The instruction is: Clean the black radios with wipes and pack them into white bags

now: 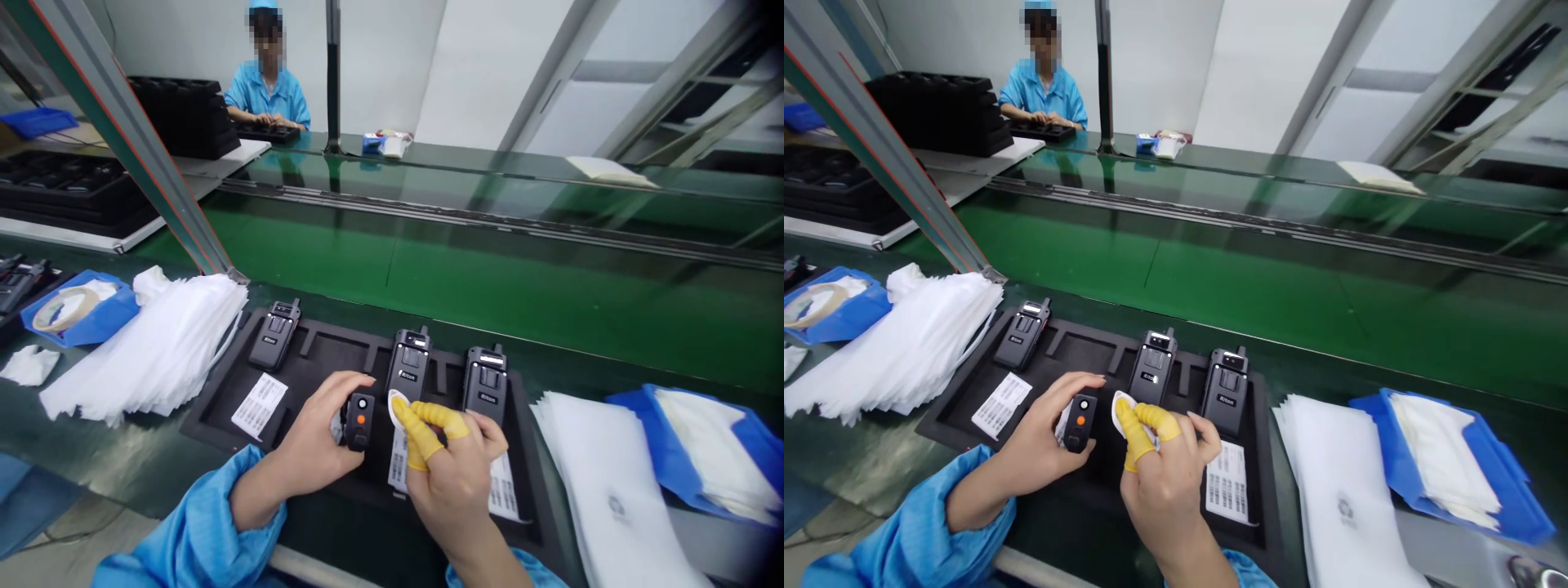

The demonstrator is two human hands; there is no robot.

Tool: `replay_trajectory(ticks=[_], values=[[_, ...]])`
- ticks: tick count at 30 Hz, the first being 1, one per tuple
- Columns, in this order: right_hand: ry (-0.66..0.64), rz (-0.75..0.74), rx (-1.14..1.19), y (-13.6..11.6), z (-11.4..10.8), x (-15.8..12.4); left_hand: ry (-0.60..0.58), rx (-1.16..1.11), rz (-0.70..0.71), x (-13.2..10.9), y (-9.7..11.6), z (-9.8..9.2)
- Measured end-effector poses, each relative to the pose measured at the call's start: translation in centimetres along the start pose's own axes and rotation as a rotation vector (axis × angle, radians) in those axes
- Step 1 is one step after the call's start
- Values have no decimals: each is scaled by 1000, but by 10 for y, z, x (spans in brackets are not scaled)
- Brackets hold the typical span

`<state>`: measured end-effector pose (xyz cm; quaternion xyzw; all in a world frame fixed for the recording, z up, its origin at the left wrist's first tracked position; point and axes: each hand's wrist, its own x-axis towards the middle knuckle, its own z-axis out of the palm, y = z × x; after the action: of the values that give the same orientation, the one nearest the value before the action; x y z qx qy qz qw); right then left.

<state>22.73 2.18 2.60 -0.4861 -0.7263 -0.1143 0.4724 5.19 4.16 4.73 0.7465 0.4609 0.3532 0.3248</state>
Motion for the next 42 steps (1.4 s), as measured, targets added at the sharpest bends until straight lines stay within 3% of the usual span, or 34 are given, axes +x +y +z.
replay_trajectory(ticks=[16,30,42], values=[[-46,-16,52,5,5,-2,-7,16,-31,2,-7,-7],[-14,34,-37,7,2,2,13,35,-3,1,-4,-1],[-42,-124,-71,-23,2,26,-22,8,97,1,-5,1]])
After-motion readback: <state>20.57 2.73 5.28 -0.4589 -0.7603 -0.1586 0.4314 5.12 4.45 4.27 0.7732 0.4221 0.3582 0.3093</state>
